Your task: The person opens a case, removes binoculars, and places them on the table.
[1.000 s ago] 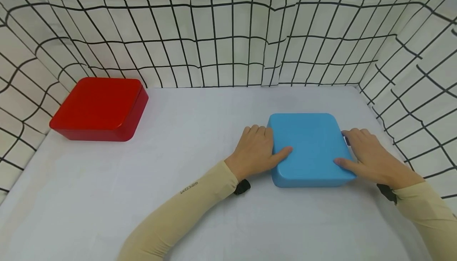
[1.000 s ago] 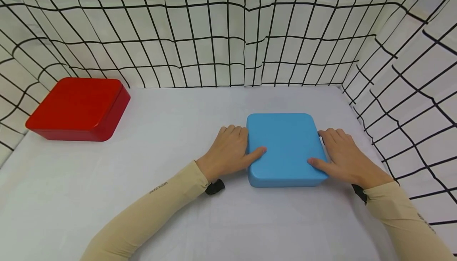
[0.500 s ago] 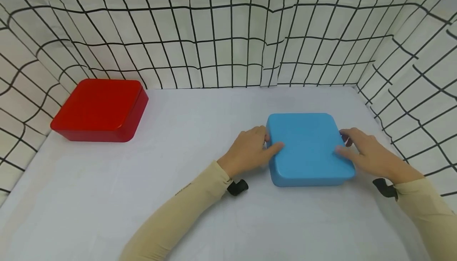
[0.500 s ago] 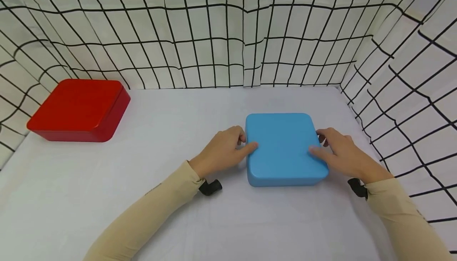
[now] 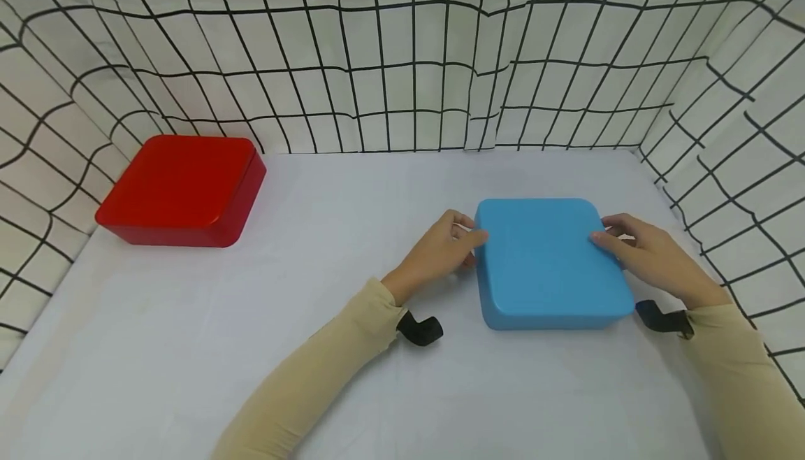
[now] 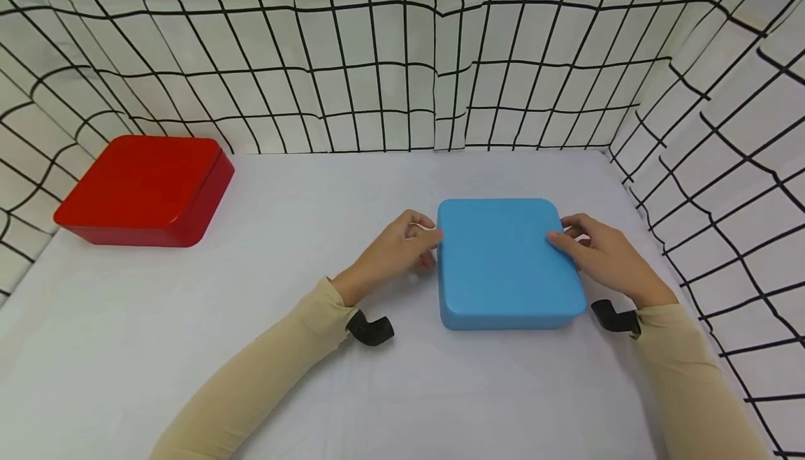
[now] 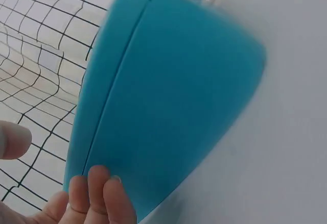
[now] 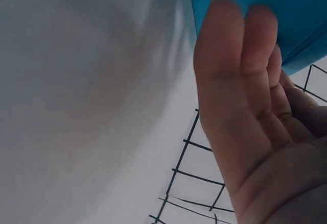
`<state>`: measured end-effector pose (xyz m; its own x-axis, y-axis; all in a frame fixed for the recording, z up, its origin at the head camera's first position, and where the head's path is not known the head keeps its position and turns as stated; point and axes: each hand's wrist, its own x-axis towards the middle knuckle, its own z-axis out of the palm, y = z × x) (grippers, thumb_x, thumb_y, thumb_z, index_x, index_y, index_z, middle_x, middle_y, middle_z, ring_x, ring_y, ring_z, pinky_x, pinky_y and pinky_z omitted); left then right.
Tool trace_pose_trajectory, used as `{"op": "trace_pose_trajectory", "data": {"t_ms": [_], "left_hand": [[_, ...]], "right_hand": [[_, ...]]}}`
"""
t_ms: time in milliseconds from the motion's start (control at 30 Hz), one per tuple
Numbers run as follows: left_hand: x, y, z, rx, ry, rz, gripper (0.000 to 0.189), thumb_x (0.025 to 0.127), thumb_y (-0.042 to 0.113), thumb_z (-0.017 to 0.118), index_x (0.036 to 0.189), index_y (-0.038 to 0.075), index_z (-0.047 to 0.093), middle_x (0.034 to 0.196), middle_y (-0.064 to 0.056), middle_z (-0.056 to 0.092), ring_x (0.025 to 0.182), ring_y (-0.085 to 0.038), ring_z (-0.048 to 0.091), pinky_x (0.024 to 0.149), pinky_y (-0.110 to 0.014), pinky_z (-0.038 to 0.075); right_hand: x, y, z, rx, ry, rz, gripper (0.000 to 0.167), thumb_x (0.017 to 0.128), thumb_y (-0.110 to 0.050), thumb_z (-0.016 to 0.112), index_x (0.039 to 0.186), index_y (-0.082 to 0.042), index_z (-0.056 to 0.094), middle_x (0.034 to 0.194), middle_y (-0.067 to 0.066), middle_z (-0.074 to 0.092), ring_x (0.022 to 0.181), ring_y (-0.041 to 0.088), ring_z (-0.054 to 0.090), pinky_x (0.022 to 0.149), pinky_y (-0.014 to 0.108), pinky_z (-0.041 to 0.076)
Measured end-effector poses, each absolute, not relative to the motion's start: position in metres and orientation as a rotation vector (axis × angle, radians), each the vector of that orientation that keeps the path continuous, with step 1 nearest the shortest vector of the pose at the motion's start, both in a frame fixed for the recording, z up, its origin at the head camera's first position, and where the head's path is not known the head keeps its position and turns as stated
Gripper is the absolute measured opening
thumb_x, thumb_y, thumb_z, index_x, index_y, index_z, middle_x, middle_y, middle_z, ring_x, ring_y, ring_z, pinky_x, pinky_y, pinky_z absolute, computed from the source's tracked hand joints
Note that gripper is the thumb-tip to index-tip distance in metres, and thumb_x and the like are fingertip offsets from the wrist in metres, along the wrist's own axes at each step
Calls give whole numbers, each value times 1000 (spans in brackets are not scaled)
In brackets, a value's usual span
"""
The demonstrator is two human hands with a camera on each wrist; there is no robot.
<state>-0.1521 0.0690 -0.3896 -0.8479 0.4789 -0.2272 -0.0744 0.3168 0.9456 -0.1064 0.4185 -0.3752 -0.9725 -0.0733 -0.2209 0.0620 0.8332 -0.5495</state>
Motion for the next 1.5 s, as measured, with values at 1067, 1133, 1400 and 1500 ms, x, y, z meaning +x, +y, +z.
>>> {"op": "trace_pose_trajectory", "data": {"t_ms": [1067,1133,1400,1500], "left_hand": [[-156,69,-385,74,1487,1866,17,100,21,60,106,6,64,102,-7,61,85,-21,71,86,-41,65],[-156,68,-384,65,1489,1869,18,100,21,60,106,5,65,102,-7,62,85,-20,73,86,-40,65],[-154,64,-386,21,1495,1882,19,101,21,59,107,4,65,104,-8,64,82,-19,75,86,-39,64],[-154,63,-387,7,1501,1886,19,101,21,59,108,4,65,103,-8,64,82,-19,75,86,-39,64]], "right_hand": [[-102,439,-373,107,2479,-1033,66,109,-48,46,151,0,33,145,30,52,108,18,67,82,25,60],[-103,437,-371,131,2491,-1019,66,108,-49,47,151,-1,35,144,30,53,108,21,67,81,25,59],[-106,432,-370,177,2497,-1007,64,106,-51,50,148,-4,38,140,26,55,106,23,65,80,23,58],[-109,431,-370,175,2490,-1017,64,106,-51,51,148,-4,37,140,25,55,105,23,65,81,24,58]]}}
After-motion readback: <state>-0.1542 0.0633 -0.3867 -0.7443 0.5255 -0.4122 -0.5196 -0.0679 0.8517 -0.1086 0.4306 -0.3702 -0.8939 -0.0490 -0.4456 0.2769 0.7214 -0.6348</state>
